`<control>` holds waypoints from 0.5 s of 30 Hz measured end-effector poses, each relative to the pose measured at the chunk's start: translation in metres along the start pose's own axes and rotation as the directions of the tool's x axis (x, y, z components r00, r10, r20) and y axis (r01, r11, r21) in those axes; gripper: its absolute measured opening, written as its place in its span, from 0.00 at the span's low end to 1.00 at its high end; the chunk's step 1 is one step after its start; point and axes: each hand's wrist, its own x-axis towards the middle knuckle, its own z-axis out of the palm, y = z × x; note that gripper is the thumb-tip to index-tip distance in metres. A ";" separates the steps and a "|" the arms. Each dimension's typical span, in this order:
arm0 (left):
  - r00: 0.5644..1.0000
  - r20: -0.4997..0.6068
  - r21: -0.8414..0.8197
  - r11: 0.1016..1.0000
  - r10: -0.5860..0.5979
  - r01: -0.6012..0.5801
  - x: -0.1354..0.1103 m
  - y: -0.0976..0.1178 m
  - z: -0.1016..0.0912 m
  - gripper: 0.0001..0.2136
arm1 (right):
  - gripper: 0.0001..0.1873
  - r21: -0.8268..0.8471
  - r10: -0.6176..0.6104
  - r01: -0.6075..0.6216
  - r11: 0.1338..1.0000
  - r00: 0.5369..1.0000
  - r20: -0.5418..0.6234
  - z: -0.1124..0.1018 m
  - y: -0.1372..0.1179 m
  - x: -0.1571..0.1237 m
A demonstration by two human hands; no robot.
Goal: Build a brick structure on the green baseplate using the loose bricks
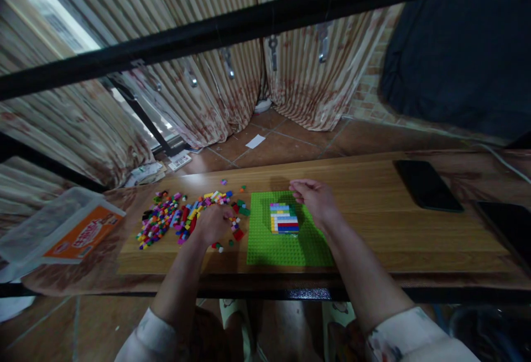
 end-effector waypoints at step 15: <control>0.963 -0.217 -0.790 0.550 0.163 -0.271 0.005 0.032 0.005 0.04 | 0.11 -0.064 -0.309 0.352 0.934 0.885 0.348 0.024 0.005 -0.022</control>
